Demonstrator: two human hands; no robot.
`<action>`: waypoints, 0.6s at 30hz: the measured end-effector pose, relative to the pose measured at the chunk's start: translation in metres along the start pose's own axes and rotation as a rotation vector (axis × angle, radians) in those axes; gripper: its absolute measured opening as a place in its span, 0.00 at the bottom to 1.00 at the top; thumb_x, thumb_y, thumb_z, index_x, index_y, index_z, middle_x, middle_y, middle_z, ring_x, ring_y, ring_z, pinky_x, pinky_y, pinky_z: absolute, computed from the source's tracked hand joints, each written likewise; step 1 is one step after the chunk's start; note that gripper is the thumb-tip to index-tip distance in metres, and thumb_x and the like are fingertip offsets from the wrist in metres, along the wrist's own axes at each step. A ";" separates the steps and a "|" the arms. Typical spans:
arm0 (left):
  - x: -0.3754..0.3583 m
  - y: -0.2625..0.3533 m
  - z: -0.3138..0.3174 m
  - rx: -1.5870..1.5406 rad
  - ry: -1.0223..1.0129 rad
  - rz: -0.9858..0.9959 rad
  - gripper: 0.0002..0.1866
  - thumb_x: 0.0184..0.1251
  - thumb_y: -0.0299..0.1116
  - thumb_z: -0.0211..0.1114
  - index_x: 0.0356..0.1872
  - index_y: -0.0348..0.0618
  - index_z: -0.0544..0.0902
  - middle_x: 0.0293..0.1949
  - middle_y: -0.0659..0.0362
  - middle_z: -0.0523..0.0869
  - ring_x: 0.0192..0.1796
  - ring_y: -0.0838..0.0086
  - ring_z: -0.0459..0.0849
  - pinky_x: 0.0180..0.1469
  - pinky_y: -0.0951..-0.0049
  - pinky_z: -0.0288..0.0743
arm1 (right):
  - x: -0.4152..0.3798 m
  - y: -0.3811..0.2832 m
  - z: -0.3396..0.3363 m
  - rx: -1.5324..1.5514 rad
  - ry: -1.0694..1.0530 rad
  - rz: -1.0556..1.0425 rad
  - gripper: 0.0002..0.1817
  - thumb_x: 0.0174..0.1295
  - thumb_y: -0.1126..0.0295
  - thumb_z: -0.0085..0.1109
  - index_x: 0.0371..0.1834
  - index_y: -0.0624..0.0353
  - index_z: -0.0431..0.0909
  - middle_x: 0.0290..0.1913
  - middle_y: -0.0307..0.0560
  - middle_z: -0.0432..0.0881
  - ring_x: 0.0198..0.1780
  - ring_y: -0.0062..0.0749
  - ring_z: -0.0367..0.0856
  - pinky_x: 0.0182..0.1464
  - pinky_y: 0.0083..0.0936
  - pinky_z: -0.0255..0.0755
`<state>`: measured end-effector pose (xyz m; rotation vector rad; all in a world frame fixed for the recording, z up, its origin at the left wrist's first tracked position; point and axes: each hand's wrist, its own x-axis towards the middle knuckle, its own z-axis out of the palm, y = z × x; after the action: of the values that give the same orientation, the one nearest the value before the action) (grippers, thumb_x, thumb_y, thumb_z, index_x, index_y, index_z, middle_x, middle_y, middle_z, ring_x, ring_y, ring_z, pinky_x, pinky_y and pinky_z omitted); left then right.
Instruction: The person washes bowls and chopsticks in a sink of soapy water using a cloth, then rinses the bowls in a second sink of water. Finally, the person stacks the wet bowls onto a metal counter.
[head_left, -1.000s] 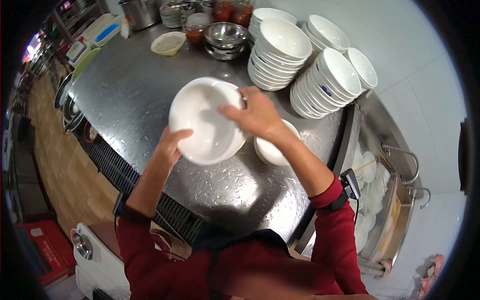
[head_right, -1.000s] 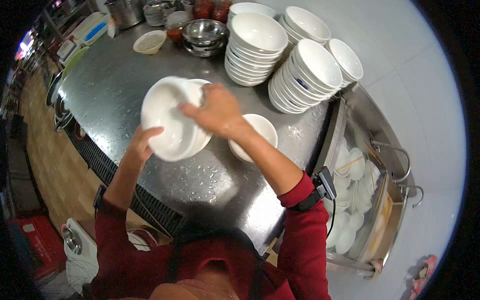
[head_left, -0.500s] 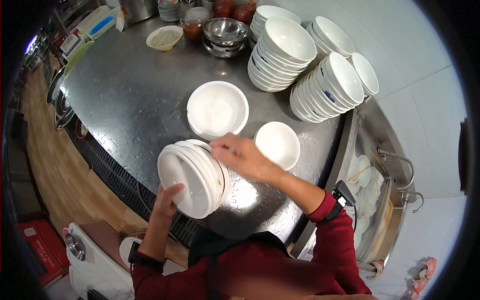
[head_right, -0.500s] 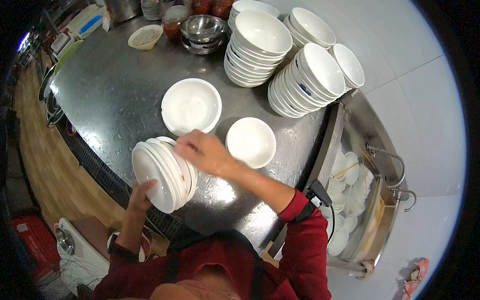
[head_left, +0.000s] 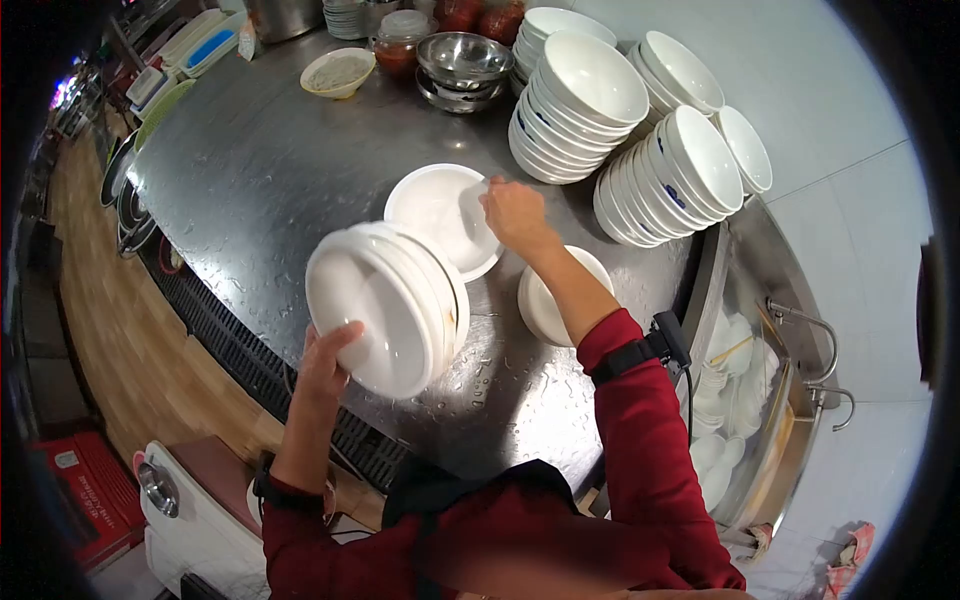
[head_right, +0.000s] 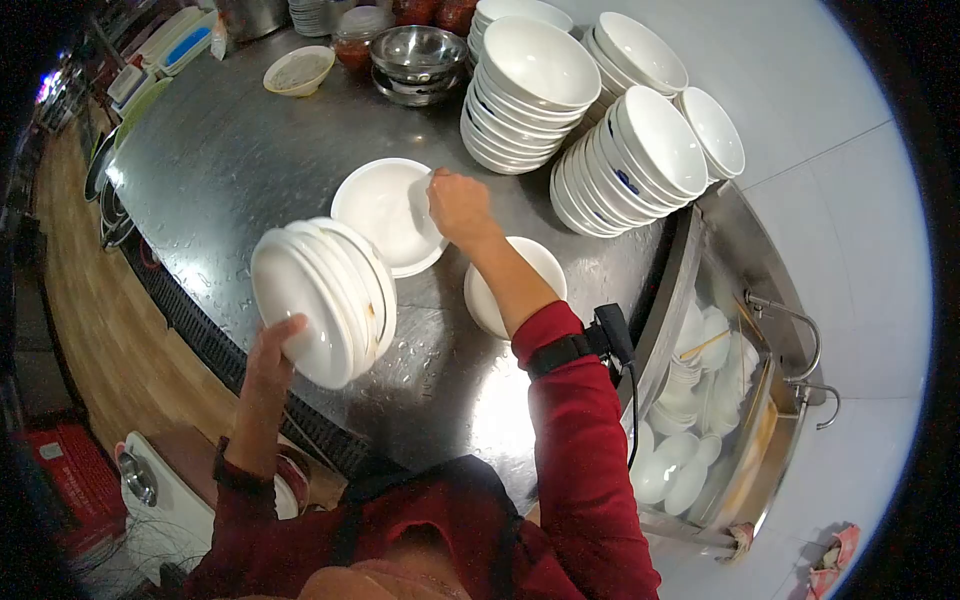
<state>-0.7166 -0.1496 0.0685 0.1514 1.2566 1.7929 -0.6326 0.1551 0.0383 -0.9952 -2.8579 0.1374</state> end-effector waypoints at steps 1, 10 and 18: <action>0.007 0.006 0.006 0.006 -0.004 0.016 0.26 0.49 0.29 0.62 0.53 0.31 0.70 0.43 0.52 0.78 0.44 0.69 0.81 0.46 0.71 0.76 | 0.000 0.001 0.001 0.001 0.003 0.008 0.10 0.55 0.67 0.56 0.38 0.59 0.76 0.30 0.53 0.83 0.33 0.49 0.83 0.36 0.41 0.76; 0.110 0.031 0.045 0.168 -0.086 0.027 0.30 0.47 0.23 0.61 0.57 0.36 0.69 0.50 0.46 0.77 0.52 0.60 0.78 0.56 0.65 0.73 | -0.007 0.039 0.003 0.383 0.096 -0.036 0.13 0.59 0.66 0.49 0.28 0.66 0.78 0.27 0.64 0.79 0.30 0.57 0.79 0.36 0.45 0.72; 0.149 0.023 0.069 0.396 -0.167 0.038 0.30 0.43 0.19 0.56 0.56 0.32 0.69 0.46 0.47 0.78 0.47 0.59 0.80 0.48 0.63 0.78 | -0.047 0.042 -0.039 1.148 -0.072 0.340 0.36 0.66 0.43 0.34 0.25 0.68 0.78 0.17 0.47 0.78 0.16 0.30 0.77 0.16 0.23 0.69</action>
<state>-0.7779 0.0044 0.0642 0.5395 1.4806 1.5090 -0.5651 0.1608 0.0677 -1.0979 -1.9808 1.5960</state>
